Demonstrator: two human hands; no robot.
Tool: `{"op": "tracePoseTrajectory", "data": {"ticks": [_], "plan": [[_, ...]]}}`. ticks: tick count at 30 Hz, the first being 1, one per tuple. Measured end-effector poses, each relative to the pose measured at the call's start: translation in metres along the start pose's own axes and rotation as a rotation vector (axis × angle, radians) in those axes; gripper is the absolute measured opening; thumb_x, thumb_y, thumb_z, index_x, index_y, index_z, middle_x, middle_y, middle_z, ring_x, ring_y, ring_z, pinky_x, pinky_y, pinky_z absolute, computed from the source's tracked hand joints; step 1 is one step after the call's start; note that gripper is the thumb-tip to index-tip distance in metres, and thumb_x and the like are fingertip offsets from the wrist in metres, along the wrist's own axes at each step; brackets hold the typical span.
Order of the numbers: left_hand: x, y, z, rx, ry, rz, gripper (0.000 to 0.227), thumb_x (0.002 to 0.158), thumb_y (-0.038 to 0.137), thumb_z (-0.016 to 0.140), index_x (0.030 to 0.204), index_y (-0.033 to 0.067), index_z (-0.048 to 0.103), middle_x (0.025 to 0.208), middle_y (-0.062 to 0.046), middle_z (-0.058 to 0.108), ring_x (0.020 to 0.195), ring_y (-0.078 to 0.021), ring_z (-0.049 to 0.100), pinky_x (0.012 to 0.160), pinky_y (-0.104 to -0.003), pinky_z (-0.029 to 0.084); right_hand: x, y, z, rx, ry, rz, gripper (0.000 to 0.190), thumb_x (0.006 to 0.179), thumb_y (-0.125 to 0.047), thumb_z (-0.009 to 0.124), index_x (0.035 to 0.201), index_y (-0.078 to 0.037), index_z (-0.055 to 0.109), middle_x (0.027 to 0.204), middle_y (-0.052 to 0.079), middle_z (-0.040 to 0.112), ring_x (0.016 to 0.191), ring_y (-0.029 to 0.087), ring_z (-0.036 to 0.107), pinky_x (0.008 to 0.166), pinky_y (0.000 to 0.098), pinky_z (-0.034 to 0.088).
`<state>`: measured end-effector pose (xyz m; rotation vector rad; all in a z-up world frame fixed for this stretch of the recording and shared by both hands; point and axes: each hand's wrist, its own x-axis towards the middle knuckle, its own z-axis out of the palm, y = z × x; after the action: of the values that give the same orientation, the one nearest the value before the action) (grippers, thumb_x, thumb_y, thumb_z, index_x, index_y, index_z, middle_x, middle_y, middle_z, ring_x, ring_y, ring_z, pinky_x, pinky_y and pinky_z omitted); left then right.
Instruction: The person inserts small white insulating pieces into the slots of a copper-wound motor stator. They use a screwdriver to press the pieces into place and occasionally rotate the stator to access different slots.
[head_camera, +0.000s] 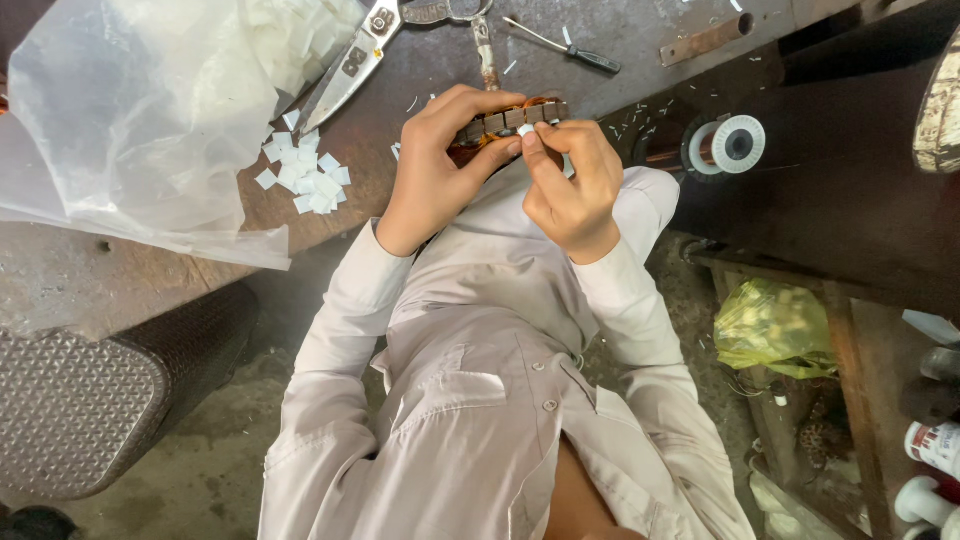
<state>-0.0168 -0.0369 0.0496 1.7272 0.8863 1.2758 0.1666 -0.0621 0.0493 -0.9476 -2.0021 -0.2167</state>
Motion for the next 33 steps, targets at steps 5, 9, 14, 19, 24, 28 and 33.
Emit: {"op": "tracePoseTrajectory", "data": {"ticks": [5, 9, 14, 19, 24, 28, 33], "plan": [[0.003, 0.003, 0.005, 0.088, -0.001, 0.035, 0.035, 0.09, 0.007, 0.083, 0.123, 0.0062, 0.07, 0.105, -0.01, 0.072, 0.093, -0.027, 0.068, 0.085, -0.035, 0.049, 0.003, 0.006, -0.013, -0.105, -0.126, -0.105, 0.021, 0.081, 0.014, 0.074, 0.1, 0.008, 0.068, 0.097, 0.015, 0.057, 0.084, 0.032, 0.064, 0.066, 0.0395, 0.052], [0.005, 0.009, 0.008, 0.161, -0.021, 0.126, 0.037, 0.091, 0.003, 0.077, 0.126, 0.0058, 0.067, 0.109, -0.011, 0.069, 0.101, -0.0319, 0.066, 0.091, -0.037, 0.048, 0.004, -0.001, -0.004, -0.216, -0.048, -0.116, 0.026, 0.079, 0.014, 0.073, 0.103, 0.01, 0.067, 0.098, 0.017, 0.057, 0.084, 0.033, 0.062, 0.068, 0.0417, 0.055], [0.008, 0.014, 0.004, 0.165, -0.049, 0.15, 0.039, 0.09, 0.001, 0.074, 0.128, 0.0059, 0.064, 0.117, -0.011, 0.069, 0.106, -0.0312, 0.066, 0.095, -0.038, 0.048, 0.006, -0.015, -0.004, -0.14, 0.012, 0.007, 0.037, 0.073, 0.012, 0.069, 0.109, 0.009, 0.069, 0.102, 0.018, 0.06, 0.091, 0.035, 0.065, 0.075, 0.0424, 0.057], [0.007, 0.015, 0.005, 0.161, -0.07, 0.103, 0.039, 0.091, 0.002, 0.075, 0.129, 0.0061, 0.065, 0.118, -0.011, 0.068, 0.105, -0.0304, 0.065, 0.094, -0.037, 0.047, 0.003, -0.014, -0.025, 0.001, -0.093, 0.197, 0.039, 0.078, 0.018, 0.067, 0.113, 0.002, 0.073, 0.105, 0.014, 0.063, 0.095, 0.032, 0.067, 0.08, 0.0397, 0.057], [0.009, 0.015, 0.014, 0.23, -0.009, 0.16, 0.039, 0.089, 0.003, 0.076, 0.126, 0.0071, 0.066, 0.114, -0.01, 0.068, 0.103, -0.0309, 0.064, 0.093, -0.038, 0.046, 0.008, -0.005, -0.014, 0.001, -0.005, 0.197, 0.028, 0.075, 0.018, 0.069, 0.097, 0.002, 0.072, 0.091, 0.011, 0.061, 0.082, 0.029, 0.064, 0.068, 0.0382, 0.051], [0.009, 0.011, 0.014, 0.23, 0.006, 0.178, 0.04, 0.089, 0.003, 0.076, 0.127, 0.0074, 0.065, 0.113, -0.009, 0.067, 0.104, -0.0303, 0.064, 0.094, -0.038, 0.046, 0.006, -0.005, -0.002, 0.006, 0.069, 0.202, 0.021, 0.079, 0.02, 0.07, 0.091, 0.002, 0.069, 0.087, 0.011, 0.058, 0.08, 0.028, 0.064, 0.066, 0.0377, 0.05], [0.005, 0.007, 0.012, 0.259, 0.04, 0.157, 0.043, 0.089, 0.002, 0.076, 0.13, 0.0086, 0.065, 0.115, -0.01, 0.067, 0.105, -0.0321, 0.063, 0.095, -0.039, 0.047, 0.006, -0.009, 0.016, -0.083, 0.092, 0.261, 0.021, 0.075, 0.018, 0.07, 0.088, 0.002, 0.066, 0.084, 0.012, 0.056, 0.076, 0.03, 0.061, 0.064, 0.0399, 0.048]]}}
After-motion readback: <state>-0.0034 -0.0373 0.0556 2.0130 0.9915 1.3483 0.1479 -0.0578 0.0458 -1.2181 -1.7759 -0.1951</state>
